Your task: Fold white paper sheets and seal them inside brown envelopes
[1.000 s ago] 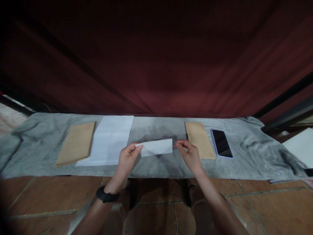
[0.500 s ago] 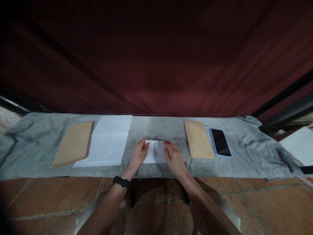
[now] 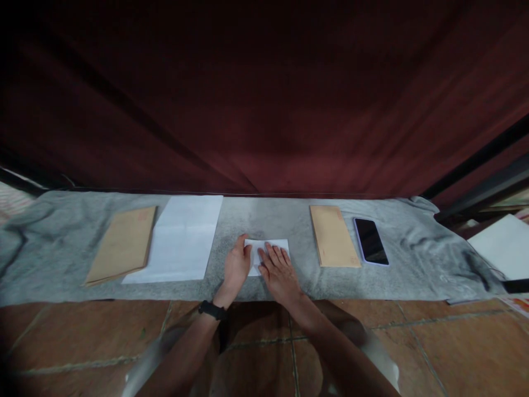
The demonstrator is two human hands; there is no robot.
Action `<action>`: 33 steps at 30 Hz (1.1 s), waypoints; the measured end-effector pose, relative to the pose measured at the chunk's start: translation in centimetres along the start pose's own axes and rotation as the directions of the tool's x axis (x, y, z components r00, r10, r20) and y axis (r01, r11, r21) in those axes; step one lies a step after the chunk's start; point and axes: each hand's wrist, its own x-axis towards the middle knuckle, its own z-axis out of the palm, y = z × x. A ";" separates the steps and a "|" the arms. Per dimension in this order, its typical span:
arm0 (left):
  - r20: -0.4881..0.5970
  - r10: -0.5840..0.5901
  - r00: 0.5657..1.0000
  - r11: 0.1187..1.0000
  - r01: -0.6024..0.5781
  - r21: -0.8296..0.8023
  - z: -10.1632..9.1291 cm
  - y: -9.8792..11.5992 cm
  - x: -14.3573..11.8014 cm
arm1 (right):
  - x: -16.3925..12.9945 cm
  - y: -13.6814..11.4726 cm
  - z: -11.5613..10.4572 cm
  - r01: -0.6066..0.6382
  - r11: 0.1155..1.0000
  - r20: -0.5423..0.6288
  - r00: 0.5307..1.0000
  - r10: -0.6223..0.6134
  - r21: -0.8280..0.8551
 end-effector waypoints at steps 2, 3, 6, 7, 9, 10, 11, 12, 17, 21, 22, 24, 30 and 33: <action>-0.025 0.043 0.999 0.995 -0.041 0.088 -0.1 -0.1 -0.5 | -0.1 0.3 0.1 -0.011 1.000 0.000 1.000 0.011 -0.009; -0.037 0.066 0.997 0.989 -0.061 0.132 -0.1 -0.2 -0.7 | -0.1 0.4 0.1 -0.017 1.000 0.001 1.000 0.017 -0.014; -0.080 0.149 0.986 0.955 -0.123 0.270 -0.2 -0.6 -1.2 | -0.2 0.8 0.2 -0.023 0.999 0.001 1.000 0.023 -0.030; -0.100 0.192 0.976 0.939 -0.153 0.309 -0.2 -0.7 -1.3 | -0.2 0.9 0.2 -0.020 0.999 -0.001 1.000 0.020 -0.035; -0.134 0.309 0.942 0.905 -0.247 0.347 0.0 -1.0 -1.6 | -0.2 1.0 0.2 -0.010 0.999 -0.005 1.000 0.010 -0.046; -0.136 0.374 0.917 0.886 -0.311 0.343 0.2 -1.1 -1.9 | -0.2 1.0 0.2 -0.006 0.999 -0.007 1.000 0.005 -0.053; -0.126 0.440 0.889 0.865 -0.382 0.327 0.5 -1.2 -2.2 | -0.3 1.1 0.3 -0.002 0.998 -0.009 1.000 0.001 -0.061; -0.105 0.502 0.858 0.838 -0.453 0.304 0.9 -1.2 -2.6 | -0.3 1.1 0.3 0.004 0.998 -0.012 1.000 -0.005 -0.070; 0.009 0.578 0.816 0.782 -0.557 0.279 2.7 -1.7 -4.7 | -0.6 1.3 0.7 0.039 0.993 -0.026 0.999 -0.042 -0.108; 0.047 0.548 0.835 0.783 -0.532 0.322 2.7 -2.5 -5.5 | -0.6 1.3 0.7 -0.037 0.995 -0.062 0.998 0.031 -0.097; 0.047 0.540 0.840 0.786 -0.524 0.329 2.5 -2.7 -5.5 | -0.6 1.4 0.8 -0.062 0.994 -0.070 0.996 0.055 -0.090; 0.033 0.522 0.852 0.796 -0.501 0.339 2.2 -3.0 -5.5 | -0.5 1.7 0.8 -0.096 0.993 -0.086 0.992 0.090 -0.073; 0.000 0.495 0.869 0.815 -0.465 0.345 1.6 -3.8 -5.3 | -0.8 2.7 1.0 -0.131 0.990 -0.124 0.984 0.124 -0.050; 0.024 0.484 0.875 0.814 -0.460 0.355 1.3 -4.2 -5.3 | -1.1 3.3 1.0 -0.129 0.990 -0.135 0.984 0.120 -0.060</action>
